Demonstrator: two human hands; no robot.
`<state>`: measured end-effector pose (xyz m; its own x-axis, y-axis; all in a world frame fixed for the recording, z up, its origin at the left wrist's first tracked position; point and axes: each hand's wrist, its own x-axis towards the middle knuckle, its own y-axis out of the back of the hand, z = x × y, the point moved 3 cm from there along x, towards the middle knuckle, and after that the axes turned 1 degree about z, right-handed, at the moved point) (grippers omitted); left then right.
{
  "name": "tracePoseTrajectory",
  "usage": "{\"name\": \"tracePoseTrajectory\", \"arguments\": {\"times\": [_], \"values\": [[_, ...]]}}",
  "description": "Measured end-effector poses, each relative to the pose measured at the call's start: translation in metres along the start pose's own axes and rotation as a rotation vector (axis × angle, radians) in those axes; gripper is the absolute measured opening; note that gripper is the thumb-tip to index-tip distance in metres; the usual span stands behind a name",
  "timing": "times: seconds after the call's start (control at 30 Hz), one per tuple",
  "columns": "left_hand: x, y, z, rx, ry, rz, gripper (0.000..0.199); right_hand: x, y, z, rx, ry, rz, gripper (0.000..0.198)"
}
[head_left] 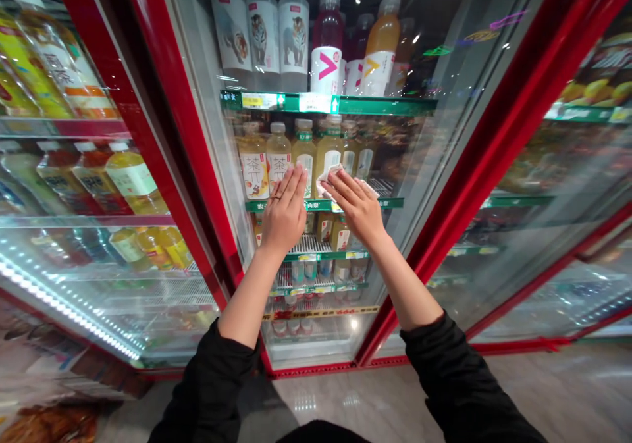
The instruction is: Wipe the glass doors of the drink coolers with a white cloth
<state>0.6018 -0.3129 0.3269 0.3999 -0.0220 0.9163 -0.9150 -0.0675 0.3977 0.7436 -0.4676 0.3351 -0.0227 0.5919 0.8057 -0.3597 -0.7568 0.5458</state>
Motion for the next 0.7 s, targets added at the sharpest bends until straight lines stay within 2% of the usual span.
{"name": "tracePoseTrajectory", "arguments": {"times": [0.1,0.23,0.33,0.43,0.5,0.6,0.7], "values": [[0.001,-0.008,0.006,0.009,0.021,0.017,0.076,0.001,0.003,0.006,-0.029,-0.036,0.072,0.061],[0.004,-0.018,0.010,0.009,0.038,0.044,0.075,0.015,-0.008,-0.010,-0.023,-0.110,0.152,0.062],[0.004,-0.021,0.008,0.029,0.050,0.043,0.076,0.015,-0.008,-0.011,0.011,-0.082,0.082,0.064],[0.003,-0.020,0.006,0.056,0.042,0.017,0.080,0.002,0.002,0.005,0.042,0.018,-0.016,0.061],[0.003,-0.019,0.007,0.074,0.036,0.007,0.081,-0.005,0.010,0.018,0.046,0.050,-0.009,0.060],[0.003,-0.022,0.012,0.091,0.051,0.020,0.083,-0.003,0.012,0.025,0.028,-0.049,0.105,0.062],[0.002,-0.026,0.017,0.088,0.099,0.037,0.084,0.008,0.004,0.013,0.023,-0.188,0.197,0.067]]}}
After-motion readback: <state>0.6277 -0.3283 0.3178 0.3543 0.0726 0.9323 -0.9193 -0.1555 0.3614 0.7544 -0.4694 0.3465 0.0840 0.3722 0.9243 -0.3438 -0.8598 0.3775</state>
